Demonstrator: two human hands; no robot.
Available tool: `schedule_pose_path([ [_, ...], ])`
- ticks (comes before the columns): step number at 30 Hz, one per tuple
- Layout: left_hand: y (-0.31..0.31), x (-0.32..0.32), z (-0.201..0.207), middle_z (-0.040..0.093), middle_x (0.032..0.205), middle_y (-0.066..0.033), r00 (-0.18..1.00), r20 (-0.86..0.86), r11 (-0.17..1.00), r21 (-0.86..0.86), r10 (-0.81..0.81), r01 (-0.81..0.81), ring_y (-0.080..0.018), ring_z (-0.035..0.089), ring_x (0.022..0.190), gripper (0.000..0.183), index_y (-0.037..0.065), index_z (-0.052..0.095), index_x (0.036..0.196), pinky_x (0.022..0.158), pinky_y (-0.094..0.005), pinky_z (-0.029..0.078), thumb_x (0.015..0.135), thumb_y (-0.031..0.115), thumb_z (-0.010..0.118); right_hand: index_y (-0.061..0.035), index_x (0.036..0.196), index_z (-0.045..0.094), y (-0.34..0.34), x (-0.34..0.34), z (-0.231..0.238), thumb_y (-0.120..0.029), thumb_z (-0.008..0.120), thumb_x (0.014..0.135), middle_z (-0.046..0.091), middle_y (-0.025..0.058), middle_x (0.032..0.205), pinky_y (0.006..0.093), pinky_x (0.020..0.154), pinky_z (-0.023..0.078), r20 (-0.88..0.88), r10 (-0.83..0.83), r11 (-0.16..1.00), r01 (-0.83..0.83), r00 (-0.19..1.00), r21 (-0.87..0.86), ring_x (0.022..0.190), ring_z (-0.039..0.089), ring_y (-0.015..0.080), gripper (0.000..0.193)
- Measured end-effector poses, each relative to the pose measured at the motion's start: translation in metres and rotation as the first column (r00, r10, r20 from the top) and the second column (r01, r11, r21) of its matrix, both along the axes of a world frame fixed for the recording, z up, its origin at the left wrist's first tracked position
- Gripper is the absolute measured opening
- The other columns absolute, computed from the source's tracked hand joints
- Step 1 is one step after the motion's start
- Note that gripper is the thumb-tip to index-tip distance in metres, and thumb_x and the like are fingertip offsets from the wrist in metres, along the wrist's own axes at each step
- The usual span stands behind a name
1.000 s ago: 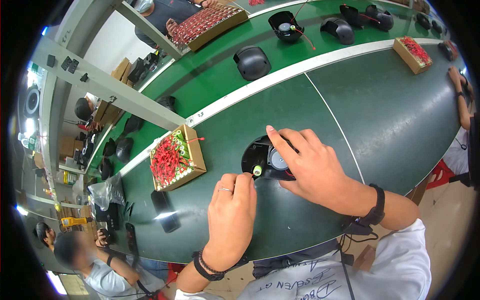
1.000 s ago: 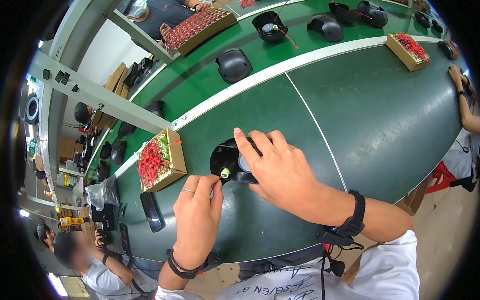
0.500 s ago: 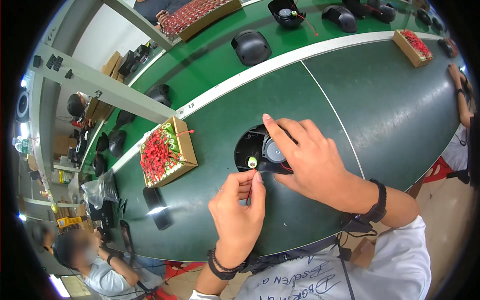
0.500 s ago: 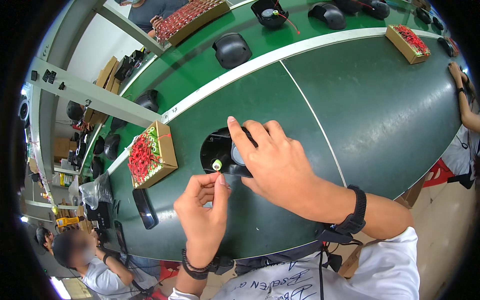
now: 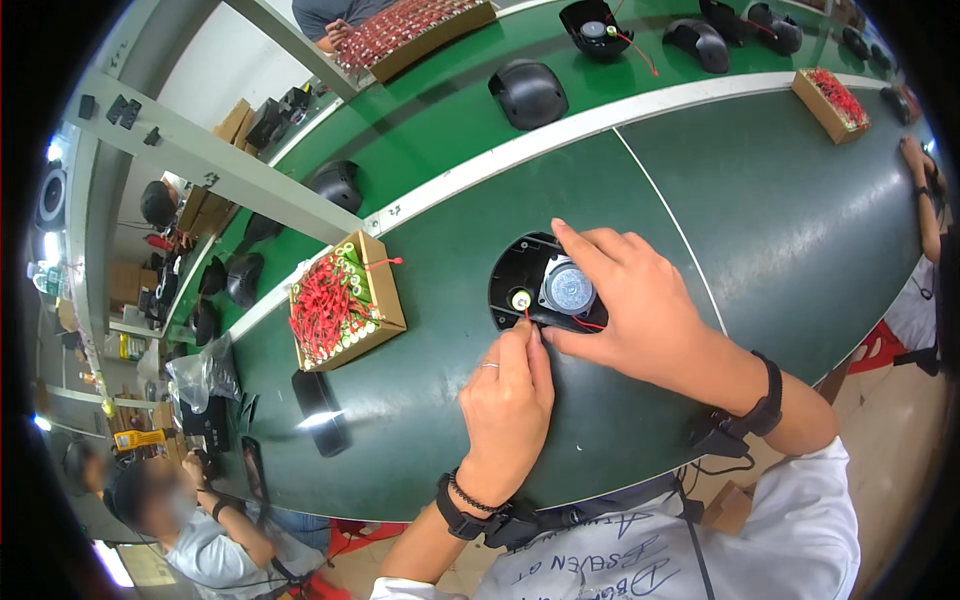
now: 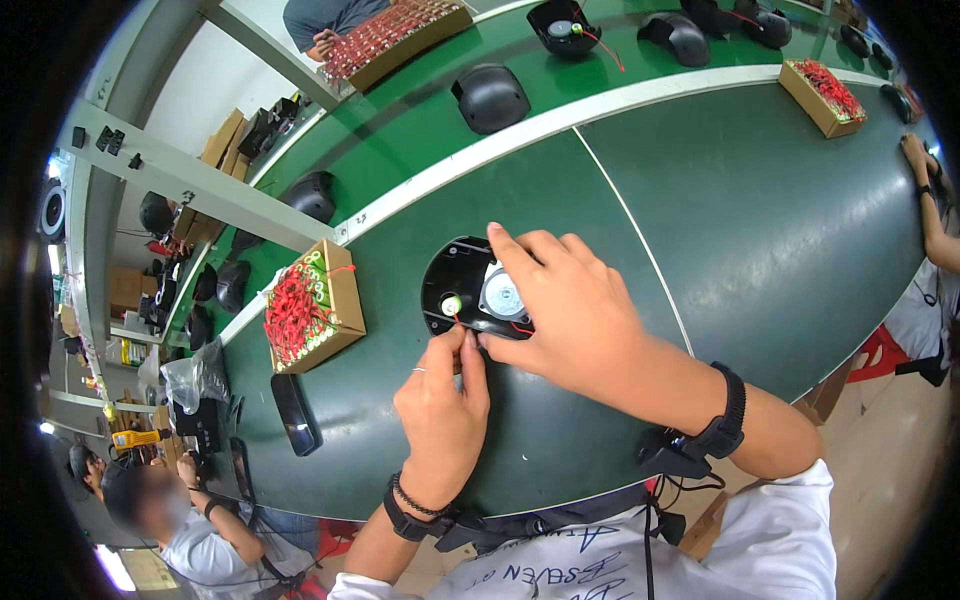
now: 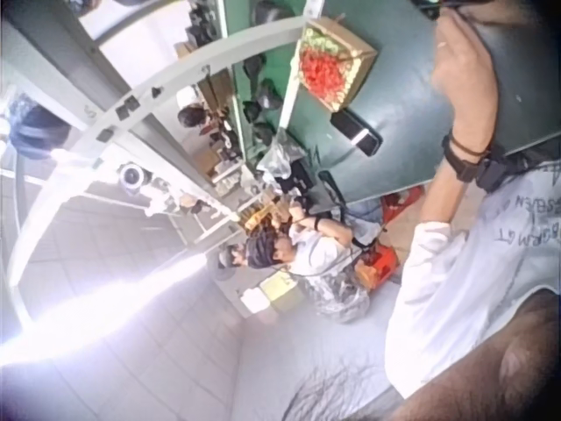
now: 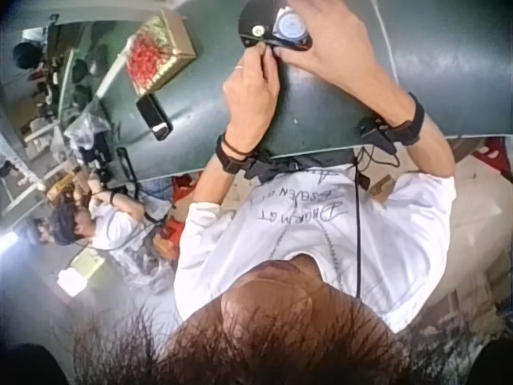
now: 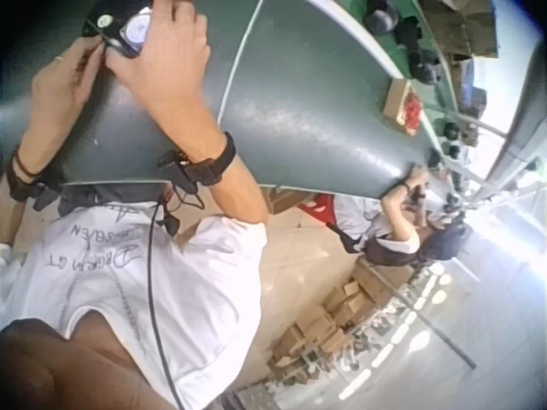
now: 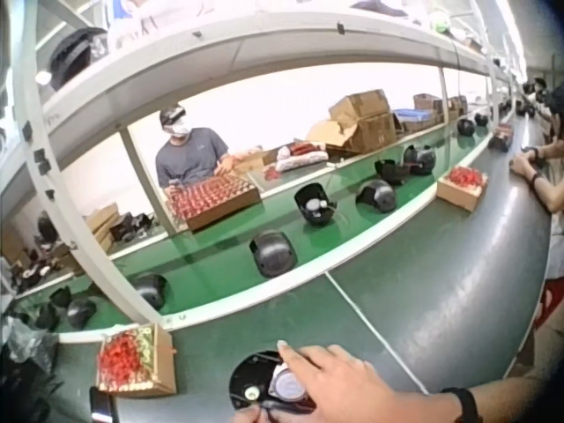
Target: Assembling electronic components, including inserting batteries and closing plastic housings, on a factory assembly line.
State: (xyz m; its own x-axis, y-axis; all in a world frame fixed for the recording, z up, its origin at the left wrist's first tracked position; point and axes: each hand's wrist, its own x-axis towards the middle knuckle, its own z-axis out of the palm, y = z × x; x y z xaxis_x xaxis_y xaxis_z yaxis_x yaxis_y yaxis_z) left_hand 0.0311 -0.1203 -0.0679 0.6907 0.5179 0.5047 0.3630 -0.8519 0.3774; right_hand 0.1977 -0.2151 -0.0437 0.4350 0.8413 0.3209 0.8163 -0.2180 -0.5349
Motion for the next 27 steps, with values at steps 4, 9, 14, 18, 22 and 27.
schedule_pose_path([
  [4,0.002,0.001,0.005,0.076,0.09,-0.0151,0.999,0.013,0.998,0.047,-0.04,0.039,-0.0325,0.075,0.073,0.015,0.002,0.069,0.107,0.062,-0.04,0.057,0.093,-0.001,0.076,0.008,0.146,0.059,0.001,0.011,-0.002,-0.054,0.086,0.078,0.07,0.0242,0.127,0.051,0.102,0.055,-0.204,0.035,0.999,-0.026,0.978,0.044,0.115,0.065,0.0419,0.096],
  [9,0.011,-0.001,0.011,0.071,0.085,-0.0119,0.988,-0.028,0.984,0.09,-0.153,0.155,-0.0309,0.07,0.068,0.018,0.002,0.07,0.109,0.061,-0.0396,0.055,0.092,0.0,0.076,0.0066,0.129,0.07,0.009,0.01,0.001,-0.06,0.085,0.075,0.073,0.0244,0.119,0.0512,0.101,0.055,-0.189,-0.079,0.997,0.08,0.979,-0.006,0.114,0.067,0.0423,0.087],
  [14,0.013,-0.018,0.015,0.073,0.091,-0.0114,0.976,-0.026,0.975,-0.063,-0.215,0.213,-0.0251,0.073,0.072,0.023,0.001,0.069,0.116,0.064,-0.0359,0.057,0.094,-0.001,0.076,0.0042,0.12,0.074,0.013,0.008,0.006,-0.06,0.085,0.073,0.075,0.0242,0.113,0.0527,0.096,0.058,-0.201,-0.126,0.991,0.114,0.972,-0.071,0.111,0.07,0.0424,0.081],
  [18,0.035,-0.024,0.019,0.068,0.127,-0.0205,0.965,0.227,0.905,-0.371,-0.131,0.21,-0.0283,0.072,0.114,0.06,-0.004,0.049,0.15,0.091,-0.0393,0.061,0.098,0.011,0.075,0.0039,0.114,0.076,0.017,0.008,0.008,-0.058,0.085,0.069,0.075,0.0249,0.108,0.0534,0.092,0.06,-0.216,-0.134,0.988,0.114,0.967,-0.102,0.107,0.071,0.0427,0.077],
  [22,0.066,0.026,0.004,0.046,0.16,-0.0193,0.826,0.429,0.409,-0.723,-0.365,0.556,-0.0256,0.046,0.15,0.078,-0.002,0.029,0.167,0.125,-0.0397,0.036,0.102,0.011,0.07,0.0044,0.112,0.076,0.014,0.015,0.009,-0.055,0.084,0.069,0.076,0.0243,0.103,0.0521,0.09,0.06,-0.223,-0.114,0.991,0.093,0.968,-0.1,0.103,0.072,0.0428,0.073],
  [27,0.08,0.033,-0.002,0.046,0.163,-0.0194,0.779,0.454,0.259,-0.765,-0.433,0.59,-0.0253,0.047,0.149,0.078,-0.003,0.026,0.169,0.126,-0.0385,0.035,0.103,0.01,0.066,0.005,0.123,0.07,0.013,0.022,0.006,-0.05,0.086,0.068,0.075,0.0262,0.106,0.0545,0.092,0.059,-0.357,-0.049,0.995,0.014,0.933,-0.099,0.107,0.071,0.0454,0.08],
])
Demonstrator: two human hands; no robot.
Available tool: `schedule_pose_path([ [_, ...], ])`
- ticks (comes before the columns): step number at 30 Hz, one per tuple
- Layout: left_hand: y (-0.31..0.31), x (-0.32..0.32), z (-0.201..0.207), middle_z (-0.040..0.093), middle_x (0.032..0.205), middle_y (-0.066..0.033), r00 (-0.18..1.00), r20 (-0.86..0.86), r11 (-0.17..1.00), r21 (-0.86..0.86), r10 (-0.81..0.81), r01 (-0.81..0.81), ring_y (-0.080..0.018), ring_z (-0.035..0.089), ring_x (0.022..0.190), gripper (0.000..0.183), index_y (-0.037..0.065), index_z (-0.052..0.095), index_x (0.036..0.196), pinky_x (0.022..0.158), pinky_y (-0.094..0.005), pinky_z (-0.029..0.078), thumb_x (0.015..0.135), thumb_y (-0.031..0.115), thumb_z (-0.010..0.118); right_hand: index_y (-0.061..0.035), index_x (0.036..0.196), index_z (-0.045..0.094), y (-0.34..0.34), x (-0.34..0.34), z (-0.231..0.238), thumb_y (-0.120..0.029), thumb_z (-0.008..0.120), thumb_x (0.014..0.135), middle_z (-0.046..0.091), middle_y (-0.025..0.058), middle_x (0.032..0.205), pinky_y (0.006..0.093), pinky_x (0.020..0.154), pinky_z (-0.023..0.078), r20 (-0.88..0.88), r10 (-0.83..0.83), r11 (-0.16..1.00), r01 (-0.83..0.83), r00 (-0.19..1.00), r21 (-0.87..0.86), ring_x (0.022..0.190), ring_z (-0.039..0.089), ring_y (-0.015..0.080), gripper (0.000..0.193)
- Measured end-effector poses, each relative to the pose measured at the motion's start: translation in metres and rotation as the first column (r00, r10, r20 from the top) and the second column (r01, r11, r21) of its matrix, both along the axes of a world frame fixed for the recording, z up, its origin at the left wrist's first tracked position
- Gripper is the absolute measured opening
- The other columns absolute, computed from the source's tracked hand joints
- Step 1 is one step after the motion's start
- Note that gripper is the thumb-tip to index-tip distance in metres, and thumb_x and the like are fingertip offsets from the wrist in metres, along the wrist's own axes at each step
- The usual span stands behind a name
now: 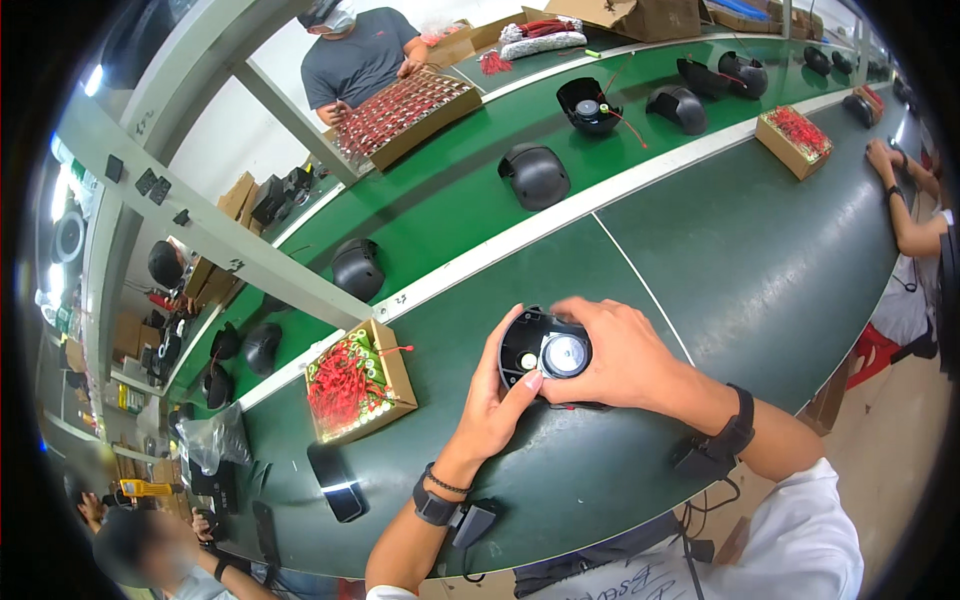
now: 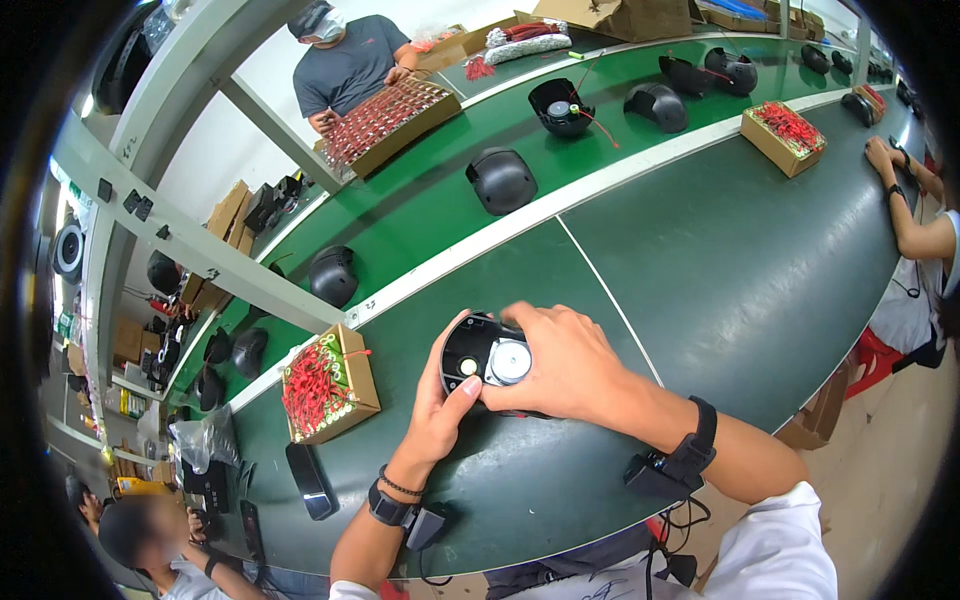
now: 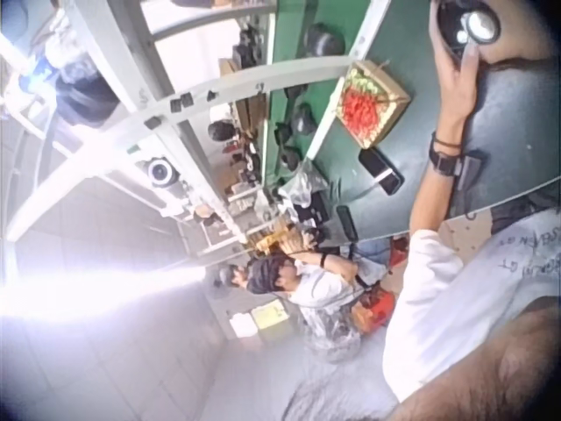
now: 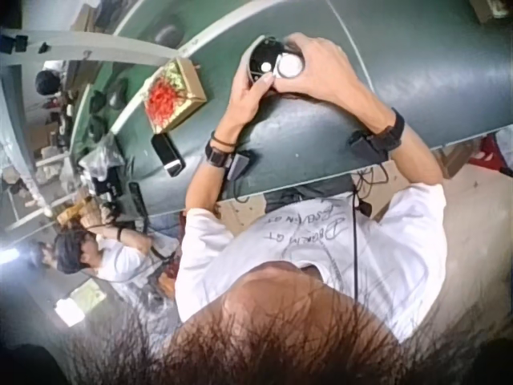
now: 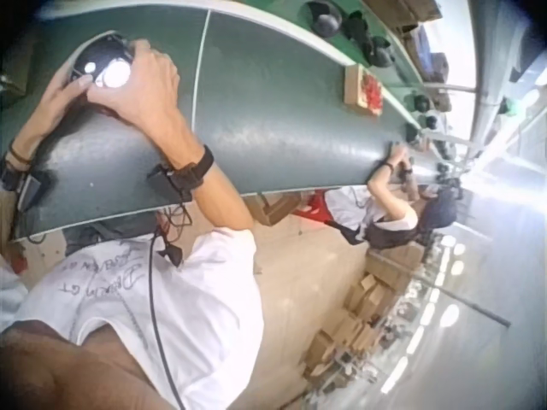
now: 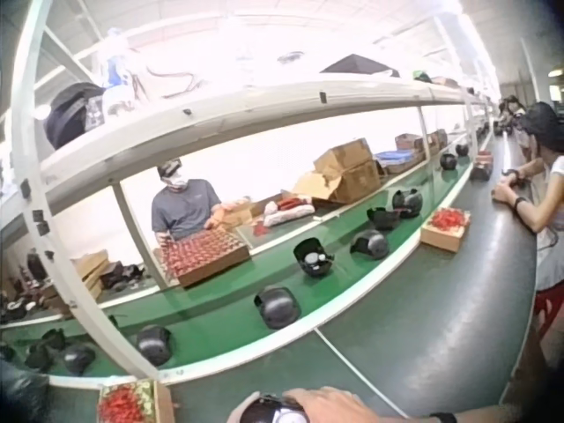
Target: Assembling electronic components, including inserting batteries and closing plastic housings, on a factory assembly line.
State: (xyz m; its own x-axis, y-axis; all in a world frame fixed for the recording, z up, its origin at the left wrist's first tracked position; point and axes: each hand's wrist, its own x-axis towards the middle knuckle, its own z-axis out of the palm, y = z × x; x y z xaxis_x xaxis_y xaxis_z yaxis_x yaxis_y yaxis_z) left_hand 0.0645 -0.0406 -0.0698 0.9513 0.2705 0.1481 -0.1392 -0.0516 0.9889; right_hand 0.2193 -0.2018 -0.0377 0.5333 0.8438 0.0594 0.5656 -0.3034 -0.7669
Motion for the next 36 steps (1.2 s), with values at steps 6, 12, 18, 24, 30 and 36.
schedule_pose_path([
  [6,-0.012,-0.008,-0.003,0.052,0.156,-0.0238,0.925,0.238,0.857,0.36,0.296,-0.368,-0.0278,0.056,0.141,0.08,-0.009,0.028,0.166,0.121,-0.0393,0.041,0.102,0.017,0.069,-0.0014,0.148,0.049,-0.01,0.002,-0.01,-0.038,0.095,0.074,0.056,0.0222,0.141,0.0515,0.104,0.054,0.122,0.064,0.923,-0.105,0.99,0.37,0.126,0.062,0.0419,0.095],
  [12,-0.003,-0.009,-0.011,0.05,0.154,-0.0185,0.825,0.345,0.708,0.427,0.447,-0.562,-0.0242,0.056,0.135,0.074,-0.005,0.029,0.167,0.118,-0.0379,0.043,0.108,0.019,0.068,-0.0036,0.126,0.069,-0.007,-0.001,-0.007,-0.007,0.083,0.088,0.07,0.0171,0.12,0.0422,0.087,0.061,0.102,0.159,0.865,-0.189,0.982,0.465,0.105,0.073,0.0355,0.041],
  [18,-0.003,-0.01,-0.016,0.045,0.16,-0.0203,0.83,0.361,0.685,0.471,0.425,-0.556,-0.0251,0.051,0.143,0.081,-0.005,0.023,0.168,0.12,-0.0392,0.041,0.107,0.022,0.069,-0.0031,0.118,0.072,-0.006,0.003,-0.013,0.001,0.077,0.09,0.077,0.0154,0.095,0.0426,0.078,0.062,0.119,0.13,0.856,-0.172,0.984,0.487,0.09,0.077,0.0356,0.03],
  [24,-0.004,-0.011,-0.015,0.043,0.161,-0.0268,0.799,0.445,0.578,0.552,0.404,-0.6,-0.0394,0.048,0.147,0.094,-0.009,0.026,0.165,0.123,-0.0477,0.039,0.098,0.029,0.082,0.0001,0.111,0.076,-0.01,0.0,-0.003,0.0,0.081,0.089,0.078,0.015,0.096,0.0356,0.077,0.063,0.327,0.035,0.879,-0.185,0.944,0.439,0.086,0.077,0.0277,0.023],
  [30,-0.007,-0.014,-0.01,0.043,0.159,-0.0317,0.77,0.543,0.416,0.648,0.335,-0.638,-0.0453,0.047,0.146,0.103,-0.009,0.026,0.163,0.123,-0.0513,0.039,0.094,0.038,0.085,0.0025,0.105,0.074,-0.009,-0.009,0.001,0.001,0.079,0.093,0.076,0.0151,0.096,0.0328,0.075,0.061,-0.04,0.06,0.9,-0.036,0.997,0.434,0.084,0.078,0.0233,0.014],
  [36,-0.008,-0.013,-0.004,0.042,0.158,-0.0329,0.784,0.532,0.289,0.733,0.321,-0.616,-0.0466,0.048,0.145,0.102,-0.009,0.027,0.163,0.122,-0.0524,0.039,0.092,0.032,0.088,0.0053,0.106,0.076,-0.013,-0.006,-0.003,-0.001,0.078,0.095,0.076,0.0146,0.095,0.0317,0.073,0.06,-0.107,0.099,0.922,-0.051,0.989,0.384,0.079,0.076,0.0209,0.013],
])
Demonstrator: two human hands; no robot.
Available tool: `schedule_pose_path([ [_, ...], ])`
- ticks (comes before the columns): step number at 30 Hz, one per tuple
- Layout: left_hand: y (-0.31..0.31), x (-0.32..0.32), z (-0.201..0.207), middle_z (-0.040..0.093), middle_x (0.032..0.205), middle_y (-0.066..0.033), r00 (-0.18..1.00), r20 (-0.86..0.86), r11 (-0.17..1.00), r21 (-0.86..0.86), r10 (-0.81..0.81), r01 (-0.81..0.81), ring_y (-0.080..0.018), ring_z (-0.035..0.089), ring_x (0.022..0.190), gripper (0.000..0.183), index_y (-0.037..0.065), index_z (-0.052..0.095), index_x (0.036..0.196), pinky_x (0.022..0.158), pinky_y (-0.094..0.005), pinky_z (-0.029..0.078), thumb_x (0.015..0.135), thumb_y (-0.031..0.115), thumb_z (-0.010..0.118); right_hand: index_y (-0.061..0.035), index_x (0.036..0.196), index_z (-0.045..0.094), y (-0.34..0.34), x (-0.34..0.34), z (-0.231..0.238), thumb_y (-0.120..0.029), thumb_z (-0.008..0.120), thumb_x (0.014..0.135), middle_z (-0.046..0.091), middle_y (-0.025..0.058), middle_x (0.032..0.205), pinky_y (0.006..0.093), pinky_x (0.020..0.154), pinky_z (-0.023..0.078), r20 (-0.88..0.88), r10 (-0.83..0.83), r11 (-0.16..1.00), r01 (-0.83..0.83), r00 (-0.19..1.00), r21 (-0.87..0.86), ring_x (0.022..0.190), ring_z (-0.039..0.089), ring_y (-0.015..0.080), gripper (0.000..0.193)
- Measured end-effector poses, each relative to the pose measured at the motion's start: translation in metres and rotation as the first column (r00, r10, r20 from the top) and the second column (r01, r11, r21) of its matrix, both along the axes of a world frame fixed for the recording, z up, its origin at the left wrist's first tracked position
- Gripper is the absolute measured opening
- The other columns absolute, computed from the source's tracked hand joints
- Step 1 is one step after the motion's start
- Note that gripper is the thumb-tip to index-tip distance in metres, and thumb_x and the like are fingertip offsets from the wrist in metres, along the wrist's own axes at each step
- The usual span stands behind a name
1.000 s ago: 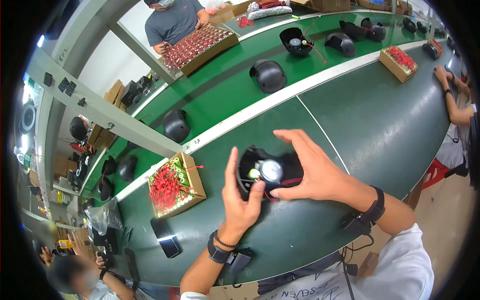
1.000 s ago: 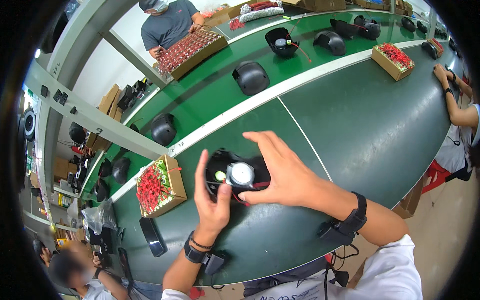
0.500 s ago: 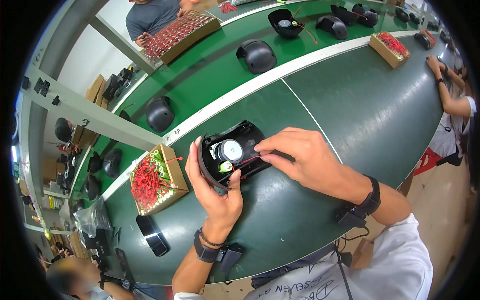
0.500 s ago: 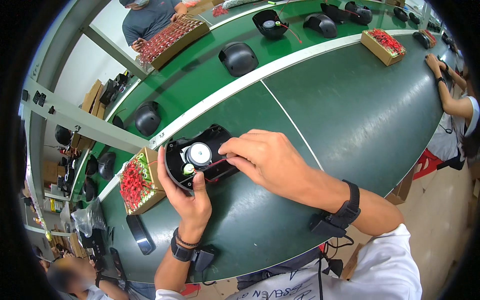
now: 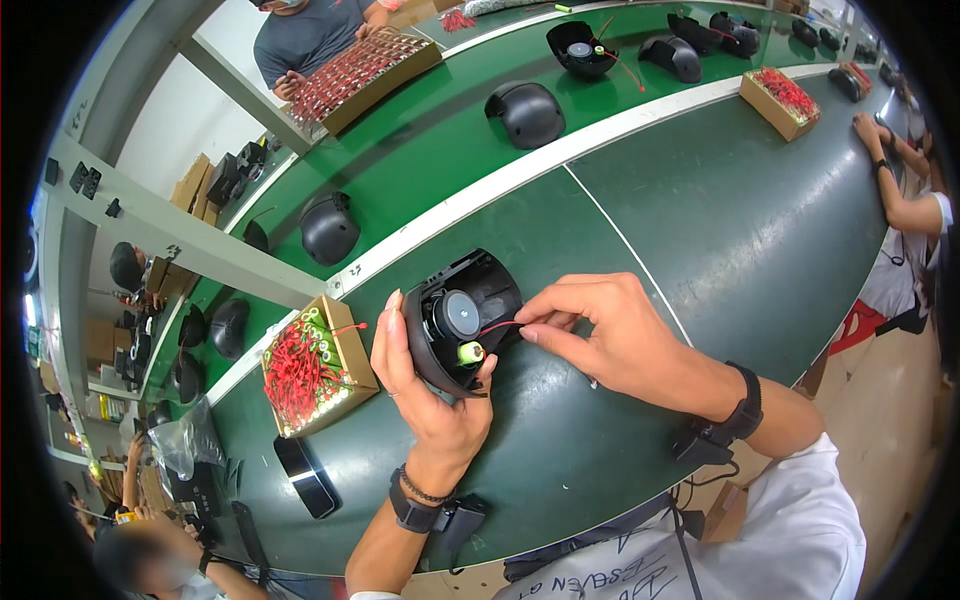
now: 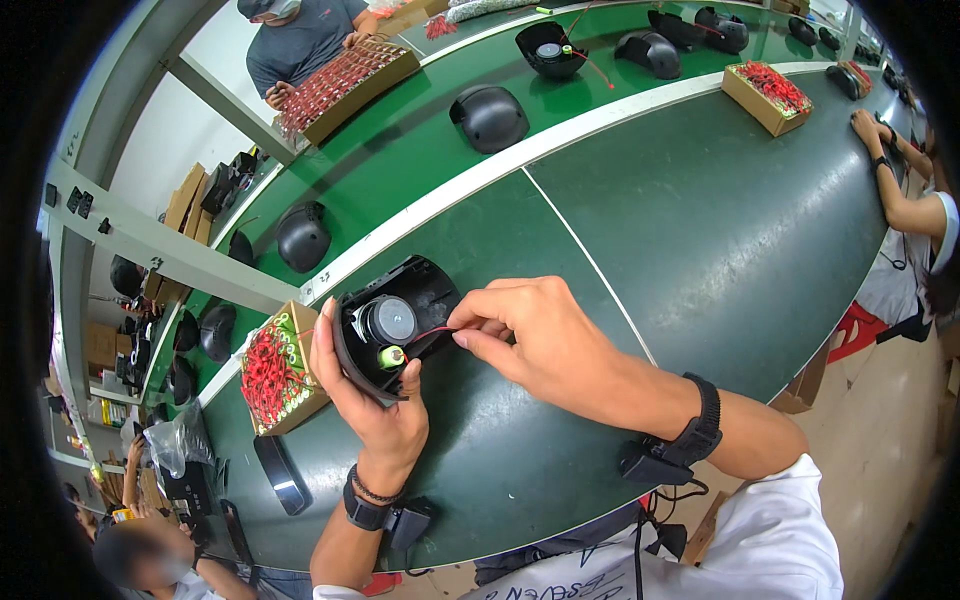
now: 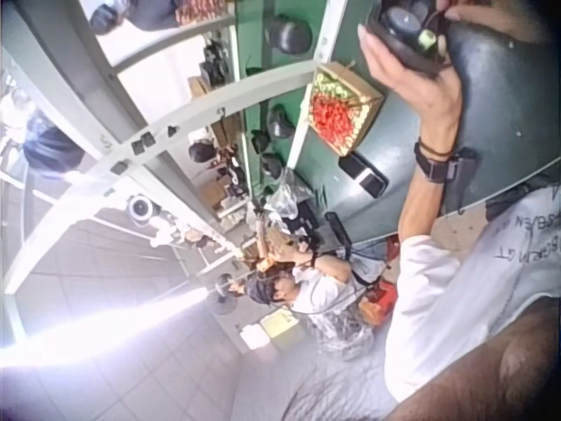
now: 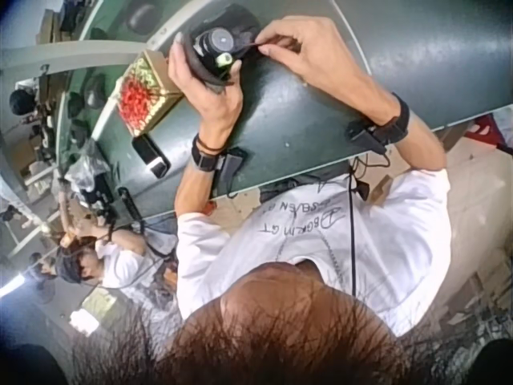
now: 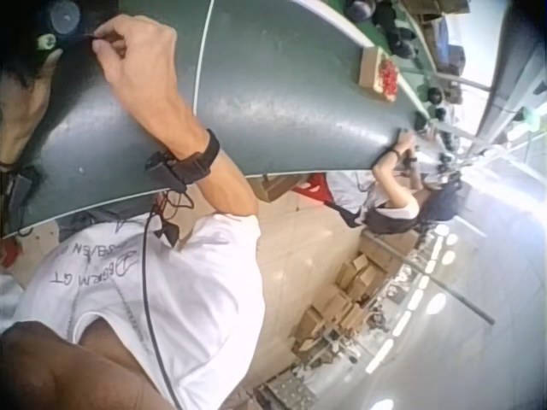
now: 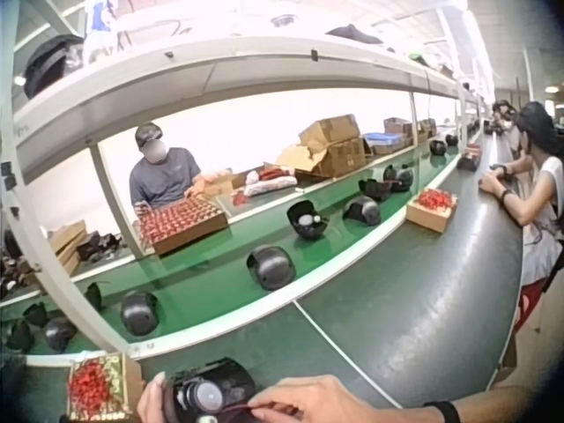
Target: Assembling electronic components, including inserting batteries and closing plastic housings, on a factory assembly line.
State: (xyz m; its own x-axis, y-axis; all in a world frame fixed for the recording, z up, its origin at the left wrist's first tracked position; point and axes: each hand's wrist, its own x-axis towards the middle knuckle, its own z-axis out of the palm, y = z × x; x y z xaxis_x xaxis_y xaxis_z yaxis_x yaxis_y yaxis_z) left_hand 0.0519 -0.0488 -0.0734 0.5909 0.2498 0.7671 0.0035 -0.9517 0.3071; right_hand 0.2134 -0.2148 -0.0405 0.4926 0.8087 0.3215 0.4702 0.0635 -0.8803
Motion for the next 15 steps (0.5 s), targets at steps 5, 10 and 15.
schedule_pose_path([
  [5,-0.002,0.002,0.003,0.042,0.159,-0.0324,1.0,0.015,0.999,0.032,0.01,-0.01,-0.0464,0.046,0.146,0.102,-0.009,0.027,0.163,0.123,-0.0527,0.038,0.093,0.032,0.087,0.0068,0.108,0.074,-0.001,-0.004,0.006,-0.003,0.073,0.097,0.076,0.0197,0.088,0.0332,0.066,0.059,-0.111,-0.006,0.999,0.0,0.994,-0.051,0.075,0.078,0.0213,0.015],
  [10,-0.007,0.005,-0.005,0.036,0.164,-0.0297,0.981,0.192,0.935,-0.342,-0.026,0.091,-0.0408,0.04,0.152,0.096,-0.008,0.021,0.165,0.127,-0.05,0.031,0.101,0.035,0.079,0.0071,0.111,0.073,0.008,-0.027,0.006,-0.003,0.072,0.097,0.076,0.0202,0.094,0.0339,0.07,0.06,-0.28,-0.043,0.999,0.037,0.959,-0.028,0.081,0.078,0.0217,0.018],
  [15,0.002,0.004,-0.009,0.043,0.16,-0.0175,0.934,0.307,0.497,-0.849,0.183,0.181,-0.0266,0.046,0.147,0.067,-0.001,0.024,0.166,0.124,-0.0465,0.037,0.115,0.03,0.055,0.0055,0.113,0.072,0.011,-0.06,-0.015,-0.001,0.074,0.092,0.075,0.0166,0.106,0.0382,0.076,0.062,0.147,-0.083,0.967,0.044,0.986,0.25,0.089,0.077,0.0303,0.022],
])
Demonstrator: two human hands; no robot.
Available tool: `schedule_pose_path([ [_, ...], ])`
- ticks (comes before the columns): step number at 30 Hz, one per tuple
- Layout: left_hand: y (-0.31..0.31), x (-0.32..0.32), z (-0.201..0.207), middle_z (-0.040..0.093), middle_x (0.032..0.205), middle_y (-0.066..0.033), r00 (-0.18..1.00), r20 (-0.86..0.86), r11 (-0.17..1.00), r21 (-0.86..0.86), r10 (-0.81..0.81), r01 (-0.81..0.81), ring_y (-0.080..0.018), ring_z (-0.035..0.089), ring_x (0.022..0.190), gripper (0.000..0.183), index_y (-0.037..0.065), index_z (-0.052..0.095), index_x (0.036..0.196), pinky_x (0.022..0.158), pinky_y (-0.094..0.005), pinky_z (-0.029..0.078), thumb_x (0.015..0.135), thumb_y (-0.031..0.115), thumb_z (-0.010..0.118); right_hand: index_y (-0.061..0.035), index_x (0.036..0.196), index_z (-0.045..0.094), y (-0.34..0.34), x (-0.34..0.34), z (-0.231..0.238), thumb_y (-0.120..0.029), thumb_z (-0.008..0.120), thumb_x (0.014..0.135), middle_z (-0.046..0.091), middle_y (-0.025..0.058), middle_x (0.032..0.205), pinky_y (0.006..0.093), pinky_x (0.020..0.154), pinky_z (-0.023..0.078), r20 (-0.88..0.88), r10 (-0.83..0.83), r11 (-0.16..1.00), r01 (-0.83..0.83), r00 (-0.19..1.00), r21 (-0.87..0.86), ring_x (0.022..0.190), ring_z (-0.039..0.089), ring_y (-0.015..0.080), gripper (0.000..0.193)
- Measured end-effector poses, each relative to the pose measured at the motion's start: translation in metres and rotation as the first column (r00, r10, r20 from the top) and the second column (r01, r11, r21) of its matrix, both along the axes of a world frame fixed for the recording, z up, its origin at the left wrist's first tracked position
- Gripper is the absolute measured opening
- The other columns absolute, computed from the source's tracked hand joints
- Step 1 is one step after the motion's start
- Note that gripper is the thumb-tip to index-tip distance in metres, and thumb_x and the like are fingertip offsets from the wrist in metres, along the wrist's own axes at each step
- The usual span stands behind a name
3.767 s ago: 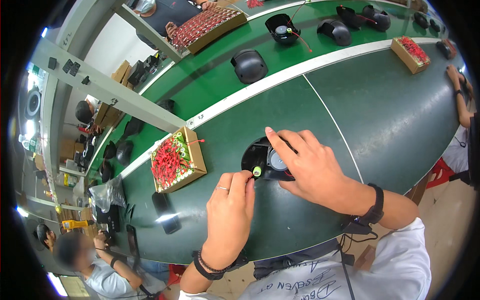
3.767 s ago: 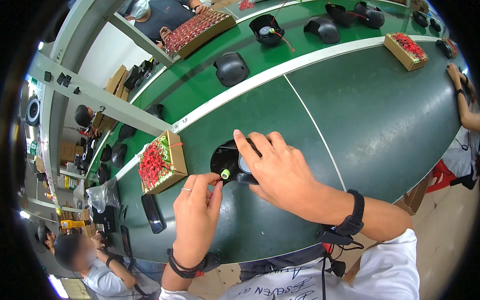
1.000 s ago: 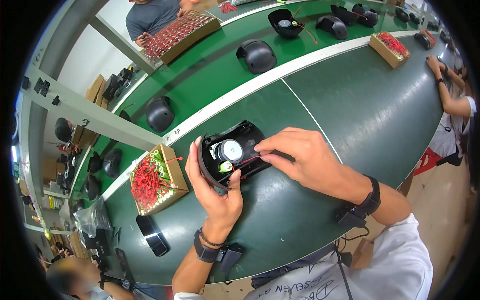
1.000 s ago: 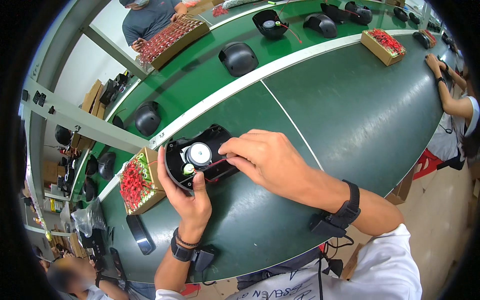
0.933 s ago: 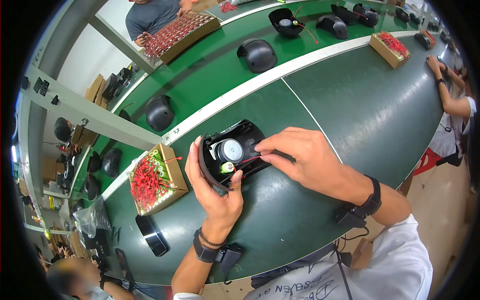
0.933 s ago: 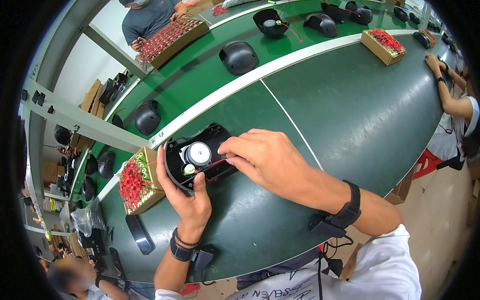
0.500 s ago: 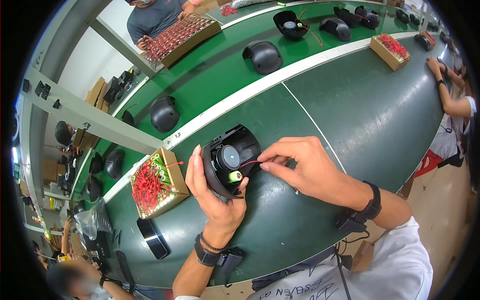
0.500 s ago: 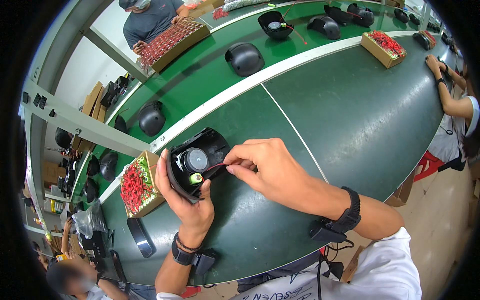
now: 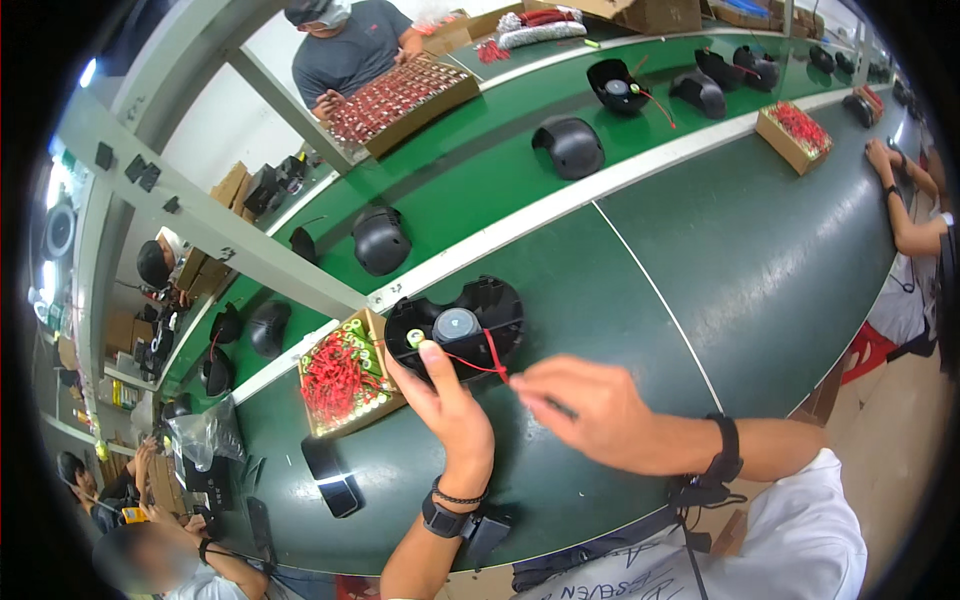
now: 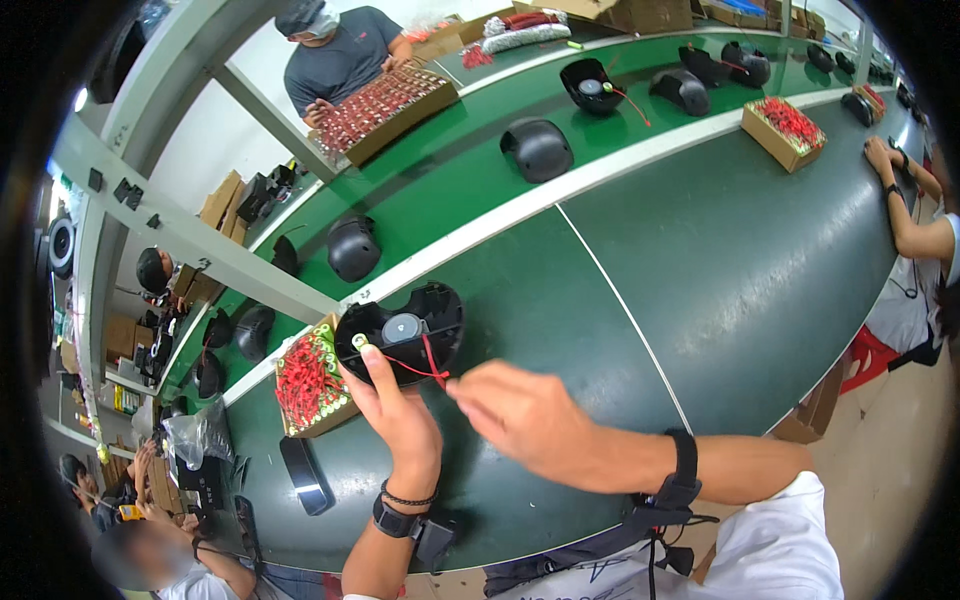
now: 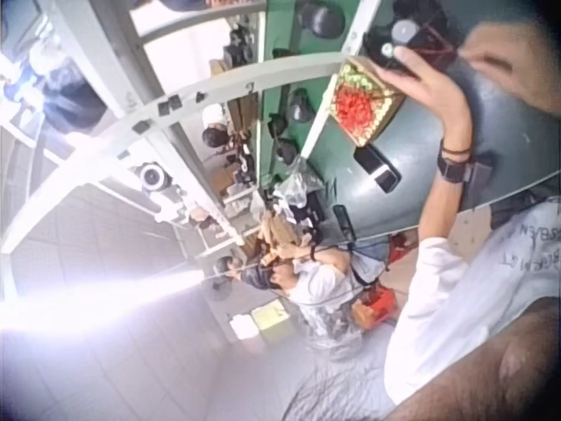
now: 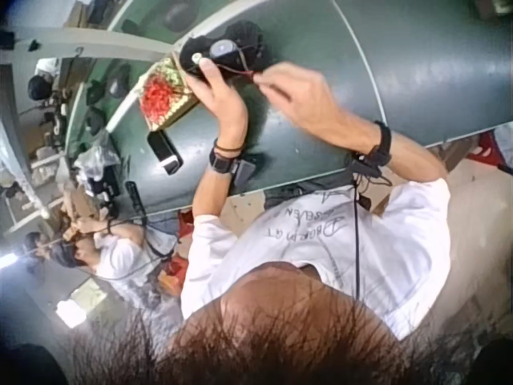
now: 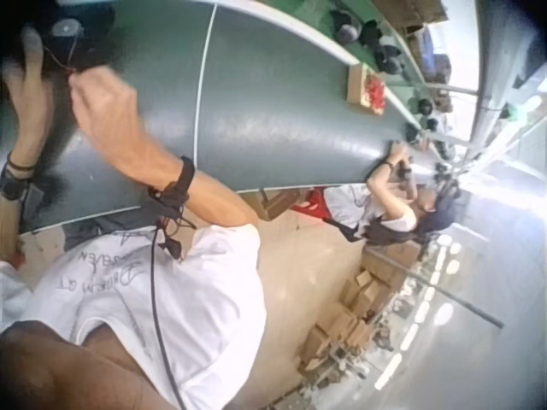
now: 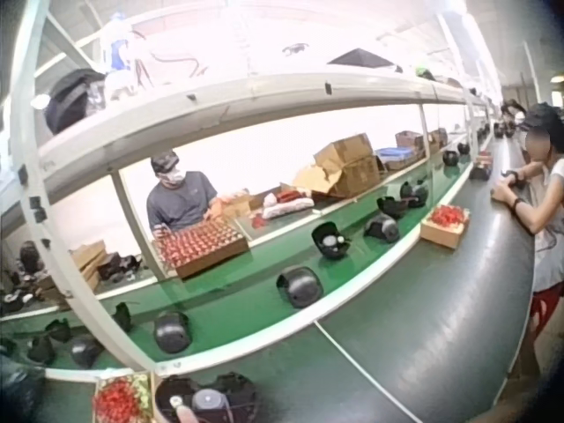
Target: Assembling electronic components, including inserting batteries and closing plastic housings, on a factory assembly line.
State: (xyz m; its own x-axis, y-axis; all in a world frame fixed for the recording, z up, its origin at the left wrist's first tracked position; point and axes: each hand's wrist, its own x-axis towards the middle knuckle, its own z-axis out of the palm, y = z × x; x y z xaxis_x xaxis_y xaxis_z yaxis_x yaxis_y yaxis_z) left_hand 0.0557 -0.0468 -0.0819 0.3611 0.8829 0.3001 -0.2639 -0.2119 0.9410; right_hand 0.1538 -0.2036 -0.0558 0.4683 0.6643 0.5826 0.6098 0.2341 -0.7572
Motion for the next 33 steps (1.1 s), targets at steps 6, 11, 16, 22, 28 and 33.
schedule_pose_path([
  [6,-0.026,-0.003,0.033,0.055,0.149,-0.0082,0.966,0.259,0.853,-0.504,-0.002,0.137,-0.0238,0.062,0.13,0.058,0.015,0.033,0.164,0.106,-0.0467,0.057,0.116,0.042,0.051,0.0029,0.113,0.071,0.0,-0.022,-0.006,-0.001,0.072,0.08,0.07,0.0117,0.111,0.0403,0.09,0.06,0.448,0.12,0.988,-0.064,0.886,-0.139,0.1,0.073,0.0287,0.033],
  [11,-0.026,-0.011,0.031,0.067,0.137,-0.0088,0.97,0.245,0.807,-0.575,0.008,0.138,-0.024,0.069,0.121,0.053,0.008,0.055,0.143,0.098,-0.0444,0.062,0.114,0.052,0.05,0.0012,0.108,0.07,0.004,-0.027,0.001,-0.005,0.073,0.079,0.07,0.011,0.118,0.0402,0.094,0.058,0.555,0.157,0.987,-0.105,0.817,-0.125,0.109,0.072,0.0268,0.03],
  [16,0.0,-0.025,0.058,0.066,0.131,-0.0098,0.959,0.282,0.92,-0.379,0.012,0.1,-0.0179,0.066,0.118,0.05,0.004,0.051,0.148,0.1,-0.0353,0.057,0.116,0.043,0.051,-0.004,0.097,0.071,-0.011,-0.005,0.013,-0.004,0.079,0.077,0.076,0.0115,0.112,0.0392,0.086,0.062,0.447,0.205,0.979,-0.18,0.871,-0.098,0.1,0.075,0.0264,0.021],
  [22,0.024,-0.039,0.083,0.076,0.118,-0.0236,0.731,-0.661,0.91,0.18,-0.169,0.373,-0.0362,0.075,0.11,0.045,-0.001,0.062,0.139,0.098,-0.0421,0.057,0.107,0.03,0.069,-0.0053,0.126,0.064,0.098,0.1,0.033,-0.004,0.075,0.084,0.068,0.0185,0.118,0.0448,0.092,0.057,0.315,0.01,0.994,0.024,0.949,-0.102,0.108,0.068,0.0363,0.044],
  [28,0.025,-0.023,0.081,0.076,0.116,-0.0254,0.584,-0.787,0.894,0.098,-0.2,0.438,-0.0355,0.076,0.106,0.048,0.001,0.06,0.143,0.095,-0.042,0.057,0.109,0.035,0.065,-0.0283,0.159,0.048,0.273,0.118,0.005,-0.017,0.092,0.073,0.042,0.0292,0.16,0.0593,0.121,0.041,0.602,0.125,0.953,0.074,0.789,-0.294,0.147,0.041,0.0517,0.096],
  [33,0.033,-0.009,0.066,0.074,0.121,-0.0224,0.574,-0.777,0.859,0.087,-0.258,0.505,-0.0292,0.072,0.109,0.048,-0.001,0.057,0.144,0.098,-0.0383,0.055,0.11,0.03,0.065,-0.028,0.148,0.054,0.291,0.14,0.011,-0.019,0.095,0.073,0.041,0.0292,0.159,0.0566,0.119,0.043,0.449,0.281,0.843,0.006,0.848,-0.538,0.146,0.044,0.0508,0.085],
])
